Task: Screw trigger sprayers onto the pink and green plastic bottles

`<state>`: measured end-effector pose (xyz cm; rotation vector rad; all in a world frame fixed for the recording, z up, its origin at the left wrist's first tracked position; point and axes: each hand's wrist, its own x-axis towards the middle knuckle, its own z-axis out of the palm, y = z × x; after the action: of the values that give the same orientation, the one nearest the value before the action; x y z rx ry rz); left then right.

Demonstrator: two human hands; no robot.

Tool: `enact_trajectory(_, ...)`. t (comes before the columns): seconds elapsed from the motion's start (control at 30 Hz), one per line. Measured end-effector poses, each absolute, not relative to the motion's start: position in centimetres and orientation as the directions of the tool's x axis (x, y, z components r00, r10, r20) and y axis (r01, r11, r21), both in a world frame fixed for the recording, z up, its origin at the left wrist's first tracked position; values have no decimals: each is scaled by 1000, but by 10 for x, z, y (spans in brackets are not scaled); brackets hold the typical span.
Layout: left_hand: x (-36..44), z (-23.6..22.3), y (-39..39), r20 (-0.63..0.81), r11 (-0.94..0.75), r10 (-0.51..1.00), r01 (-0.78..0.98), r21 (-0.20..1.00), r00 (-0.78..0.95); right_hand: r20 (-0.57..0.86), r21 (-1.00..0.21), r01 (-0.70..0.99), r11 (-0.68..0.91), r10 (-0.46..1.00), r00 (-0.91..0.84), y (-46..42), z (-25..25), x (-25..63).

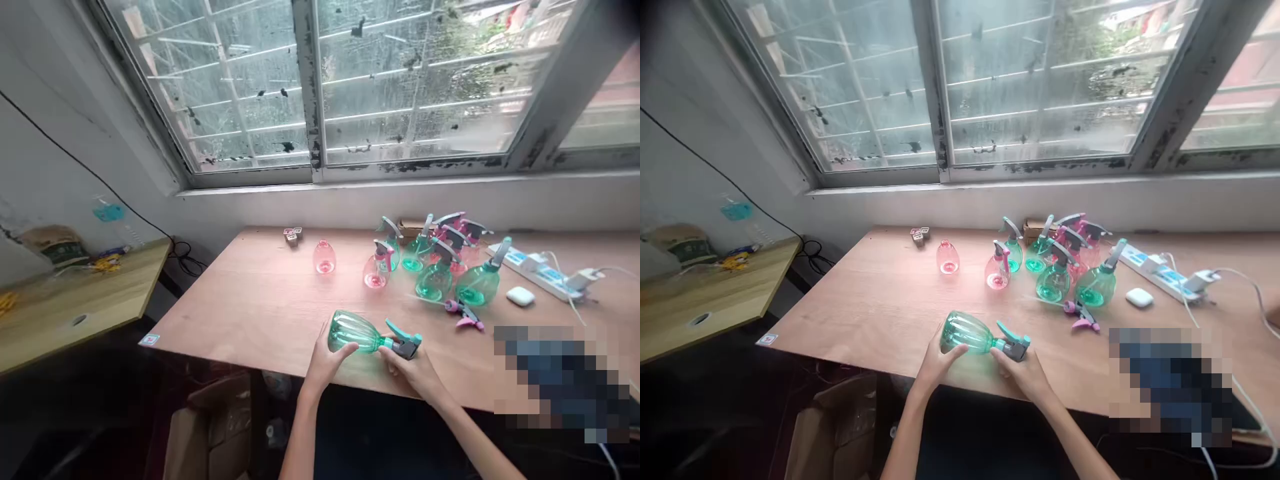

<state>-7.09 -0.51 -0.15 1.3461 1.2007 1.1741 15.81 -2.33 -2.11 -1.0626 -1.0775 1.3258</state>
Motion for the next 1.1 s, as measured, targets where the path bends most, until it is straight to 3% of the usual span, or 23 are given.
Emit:
enact_trajectory(0.2,-75,-8,-3,115,-126,976,52,991,185,41,-974,-216,66,992,120,-19,-37,157)
enact_trajectory(0.33,-73,-2,0,104,-116,971,46,992,215,61,-971,-222,88,990,126,-18,-35,154)
enact_trajectory(0.67,-71,-1,-1,97,-93,981,-32,995,166,91,-974,-204,100,994,54,-19,-30,159)
enact_trajectory(1.1,-63,14,-16,30,-22,995,-80,997,98,46,-955,-280,95,983,176,-28,-29,153)
